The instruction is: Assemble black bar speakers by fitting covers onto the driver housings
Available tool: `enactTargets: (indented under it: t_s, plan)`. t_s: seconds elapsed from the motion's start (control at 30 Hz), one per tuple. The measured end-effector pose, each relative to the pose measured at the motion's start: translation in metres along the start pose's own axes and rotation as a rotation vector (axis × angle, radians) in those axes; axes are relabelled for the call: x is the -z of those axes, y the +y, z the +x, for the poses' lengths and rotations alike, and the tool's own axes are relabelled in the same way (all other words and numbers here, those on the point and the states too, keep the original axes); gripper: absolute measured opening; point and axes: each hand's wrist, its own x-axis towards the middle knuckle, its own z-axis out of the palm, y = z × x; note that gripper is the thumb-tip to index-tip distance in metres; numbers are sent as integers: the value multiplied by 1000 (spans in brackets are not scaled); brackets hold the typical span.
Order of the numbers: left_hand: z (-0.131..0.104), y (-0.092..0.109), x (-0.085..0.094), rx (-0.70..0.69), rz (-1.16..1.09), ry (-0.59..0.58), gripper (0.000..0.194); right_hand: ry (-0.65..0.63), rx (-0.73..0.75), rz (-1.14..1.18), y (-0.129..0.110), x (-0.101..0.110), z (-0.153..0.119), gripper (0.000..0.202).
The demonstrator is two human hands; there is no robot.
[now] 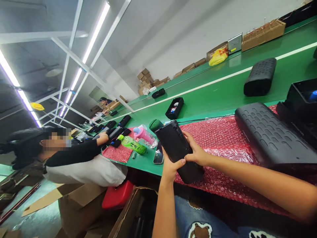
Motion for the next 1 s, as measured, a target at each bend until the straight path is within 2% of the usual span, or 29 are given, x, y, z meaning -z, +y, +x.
enactTargets:
  t_s: [0.17, 0.37, 0.5, 0.7, 1.0]
  plan:
    - [-1, -1, 3, -24, -7, -66, 118, 4, -13, -76, 0, -3, -4, 98]
    - [-4, -1, 8, -30, -32, -138, 143, 52, -106, -285, -2, -5, -9, 96]
    - [-7, 3, 6, -38, 27, -95, 144, 110, -127, -419, 4, -3, -10, 94]
    - [-10, -3, 6, -22, 15, -85, 149, 98, -119, -433, 14, 4, -12, 91]
    - [-8, -4, 8, -34, 17, -85, 141, 66, -123, -337, -7, -10, -8, 96]
